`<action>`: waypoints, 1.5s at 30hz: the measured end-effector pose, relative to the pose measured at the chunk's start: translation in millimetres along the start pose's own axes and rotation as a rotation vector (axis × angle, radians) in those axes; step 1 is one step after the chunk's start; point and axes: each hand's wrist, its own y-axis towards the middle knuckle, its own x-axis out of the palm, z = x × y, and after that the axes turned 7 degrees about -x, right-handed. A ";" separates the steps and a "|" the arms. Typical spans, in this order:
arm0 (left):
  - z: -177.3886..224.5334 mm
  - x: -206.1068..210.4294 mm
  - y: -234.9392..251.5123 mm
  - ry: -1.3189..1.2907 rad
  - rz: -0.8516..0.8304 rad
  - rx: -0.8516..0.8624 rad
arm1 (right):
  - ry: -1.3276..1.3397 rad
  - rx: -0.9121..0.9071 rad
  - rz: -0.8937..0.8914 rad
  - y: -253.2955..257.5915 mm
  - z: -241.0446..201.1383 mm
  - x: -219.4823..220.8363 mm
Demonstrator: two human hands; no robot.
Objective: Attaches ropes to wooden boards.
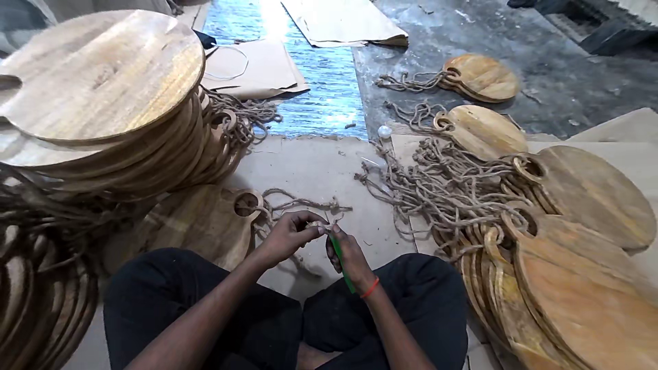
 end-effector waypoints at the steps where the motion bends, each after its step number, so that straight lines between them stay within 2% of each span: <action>1: 0.6 0.7 -0.2 -0.002 0.008 0.002 | 0.025 0.019 -0.011 -1.0 0.8 0.2; 5: -2.4 -6.1 2.3 0.016 -0.092 0.075 | 0.230 0.125 -0.140 -12.1 2.5 1.7; 8: 3.1 -16.7 1.9 0.093 -0.367 0.111 | 0.326 0.177 -0.315 -22.8 0.7 0.4; 11: 2.6 -20.0 -0.7 0.079 -0.577 0.129 | 0.375 0.172 -0.368 -28.5 -2.1 1.7; 15: 0.1 -16.6 -1.5 0.079 -0.450 0.169 | 0.400 0.146 -0.335 -31.6 -0.6 -1.8; 20: 3.9 -7.1 -10.3 0.264 -0.270 0.222 | 0.469 0.085 -0.323 -40.5 1.2 3.0; 22: -1.6 -7.1 -8.9 0.327 -0.249 0.282 | 0.418 0.047 -0.290 -47.4 0.6 7.8; 25: -9.2 -2.1 -3.8 0.348 -0.262 0.328 | 0.321 0.082 -0.132 -65.6 -4.5 17.4; 29: -10.7 11.6 3.6 0.342 -0.347 0.365 | 0.344 0.131 0.042 -87.3 -8.9 28.5; 31: -11.3 14.8 2.7 0.369 -0.334 0.351 | 0.341 0.141 0.109 -97.2 -10.6 31.0; 33: -9.4 -3.8 -2.1 0.407 -0.139 0.209 | 0.305 0.056 0.240 -114.3 -17.1 17.0; 35: 0.9 -54.8 -1.2 0.323 0.165 0.035 | 0.255 -0.089 0.404 -140.3 -39.9 -40.4; 36: 5.1 -73.1 -0.9 0.278 0.279 0.067 | 0.218 -0.110 0.461 -148.1 -55.1 -69.7; 37: 12.8 -80.2 2.8 0.230 0.311 0.133 | 0.211 -0.111 0.506 -145.7 -65.9 -81.8; 38: 21.6 -72.4 9.6 0.162 0.243 0.181 | 0.232 -0.102 0.533 -138.0 -68.3 -79.1; 39: 24.0 -53.1 15.3 0.100 0.103 0.183 | 0.241 -0.113 0.530 -126.6 -66.3 -69.4; 41: 15.7 -11.4 23.6 -0.022 -0.100 0.143 | 0.167 -0.207 0.448 -88.6 -53.3 -53.8; 45: -1.3 4.8 18.2 -0.122 -0.196 0.041 | 0.015 -0.229 0.210 -16.8 -29.3 -19.3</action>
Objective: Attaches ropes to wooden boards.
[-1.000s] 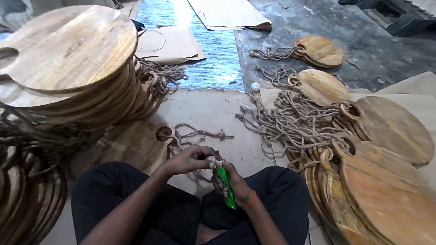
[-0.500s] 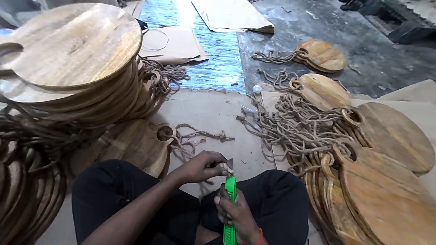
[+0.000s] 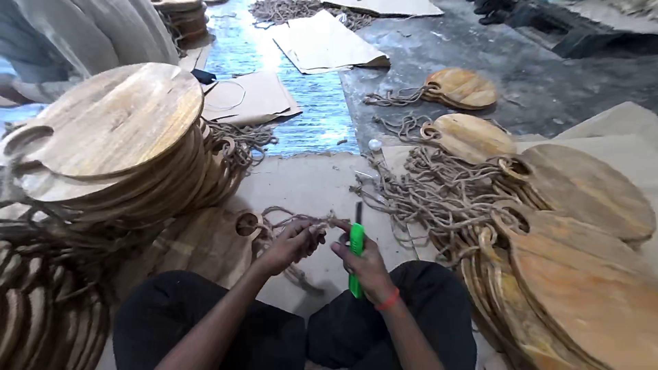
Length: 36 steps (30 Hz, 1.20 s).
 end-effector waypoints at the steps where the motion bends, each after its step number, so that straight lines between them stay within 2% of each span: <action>1: 1.9 0.2 -4.7 -0.024 -0.006 -0.027 | 0.000 0.000 -0.022 7.9 4.6 11.3; 3: 5.0 -0.6 -10.7 -0.041 -0.021 -0.060 | -0.011 0.020 -0.012 19.6 9.3 26.0; 5: 3.5 -8.5 -12.9 0.026 -0.051 -0.113 | -0.093 0.085 -0.088 26.4 11.3 24.3; 9: 12.1 -22.2 -11.2 0.345 -0.158 -0.334 | -0.235 0.214 -0.442 35.1 18.2 2.1; 11: 21.3 -27.7 -9.7 0.580 -0.121 -0.395 | -0.328 0.293 -0.578 43.9 13.0 -6.2; 13: 30.3 -42.5 -10.6 0.675 0.093 -0.418 | -0.443 0.367 -0.539 66.1 9.1 -10.5; 14: 31.6 -52.8 -13.0 0.633 0.243 -0.410 | -0.452 0.384 -0.429 80.3 13.3 -12.8; 18: 31.2 -82.3 -14.8 0.499 0.920 -0.153 | -0.174 0.294 0.248 151.6 11.8 -15.3; 19: 29.9 -87.6 -13.8 0.560 1.051 -0.102 | -0.115 0.293 0.325 160.2 7.3 -12.9; 20: 29.3 -92.6 -14.8 0.653 1.119 -0.113 | -0.079 0.303 0.328 159.2 5.6 -9.8; 21: 30.1 -96.8 -16.5 0.736 1.137 -0.193 | -0.057 0.320 0.275 150.2 7.5 -6.9; 24: 15.0 -119.2 -9.8 0.800 1.035 -0.386 | 0.100 0.422 0.165 91.9 30.0 -5.0; 26: -2.9 -114.5 7.2 0.862 0.863 -0.325 | 0.295 0.485 0.301 47.4 48.9 -18.0; 29: -21.2 -71.8 42.5 1.079 0.534 -0.151 | 0.506 0.509 0.605 11.0 57.1 -37.2; 32: -38.7 -42.1 91.1 1.178 0.337 -0.099 | 0.453 0.487 0.666 11.4 58.3 -36.3; 36: -67.0 -19.6 134.6 1.245 0.251 -0.166 | 0.267 0.547 0.551 19.1 68.1 -23.8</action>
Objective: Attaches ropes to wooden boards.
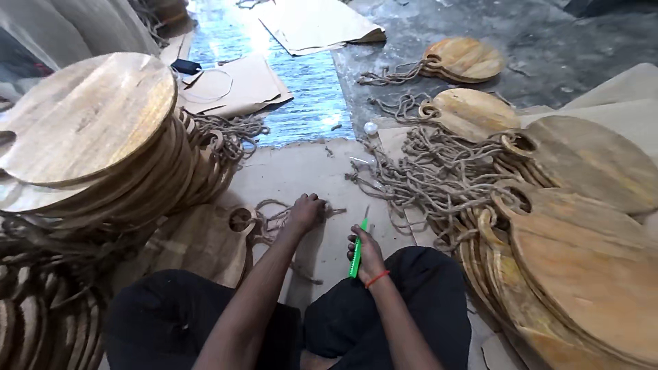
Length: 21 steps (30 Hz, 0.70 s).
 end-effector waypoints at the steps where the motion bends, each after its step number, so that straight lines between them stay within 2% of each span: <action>1: 3.3 2.6 1.2 -0.019 0.004 -0.013 | -0.035 0.007 -0.019 -1.1 2.1 2.1; 4: 8.6 -13.2 -5.6 -0.227 -0.056 -0.089 | -0.124 0.002 -0.059 -8.2 1.8 4.8; 6: 5.6 -30.7 -16.8 -0.405 -0.109 -0.078 | -0.195 0.004 -0.102 -12.3 0.1 5.5; 12: -8.6 -76.5 -77.1 -0.744 -0.231 -0.027 | -0.432 -0.032 -0.388 -18.8 10.1 19.0; 17: -9.3 -74.4 -121.6 -0.802 -0.014 -0.104 | -0.601 0.027 -0.570 -27.5 19.7 21.8; 21: -3.7 -55.8 -140.9 -0.779 0.179 -0.220 | -0.579 0.032 -0.674 -33.6 25.8 26.1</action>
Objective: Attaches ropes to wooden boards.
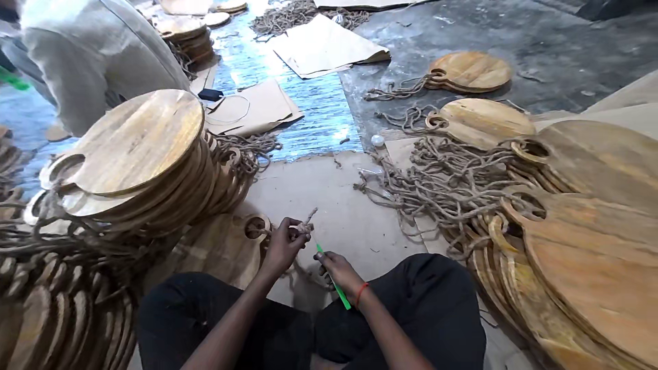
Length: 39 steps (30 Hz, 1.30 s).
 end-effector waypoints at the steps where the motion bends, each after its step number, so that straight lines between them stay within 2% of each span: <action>1: -2.3 3.3 -4.4 0.027 0.033 0.002 | 0.014 -0.007 -0.009 -0.6 -0.7 1.8; 8: -11.0 14.9 -15.1 0.253 0.153 0.061 | 0.045 -0.030 -0.055 -5.3 -4.4 1.2; 12: -8.9 14.8 -15.0 0.243 0.178 0.083 | 0.031 -0.019 -0.090 -6.9 -5.5 -2.2; 16: -15.2 16.3 -12.8 0.230 0.215 0.176 | 0.031 -0.005 -0.110 -8.6 -7.9 -5.5; 22: -16.9 17.1 -13.3 0.357 0.224 0.204 | 0.115 -0.034 -0.056 -9.6 -12.1 -7.4; 27: -17.4 21.4 -15.5 0.338 0.189 0.183 | 0.186 -0.094 -0.041 -9.2 -11.9 -9.1; 32: -14.8 20.6 -15.4 0.298 0.060 0.120 | 0.231 -0.140 -0.012 -8.6 -11.2 -6.8; 36: -17.8 19.3 -14.1 0.369 -0.051 0.149 | 0.226 -0.177 0.013 -7.5 -11.8 -4.7; 39: -14.9 19.5 -16.1 0.372 -0.045 0.175 | 0.165 -0.209 0.065 -5.4 -9.7 -4.3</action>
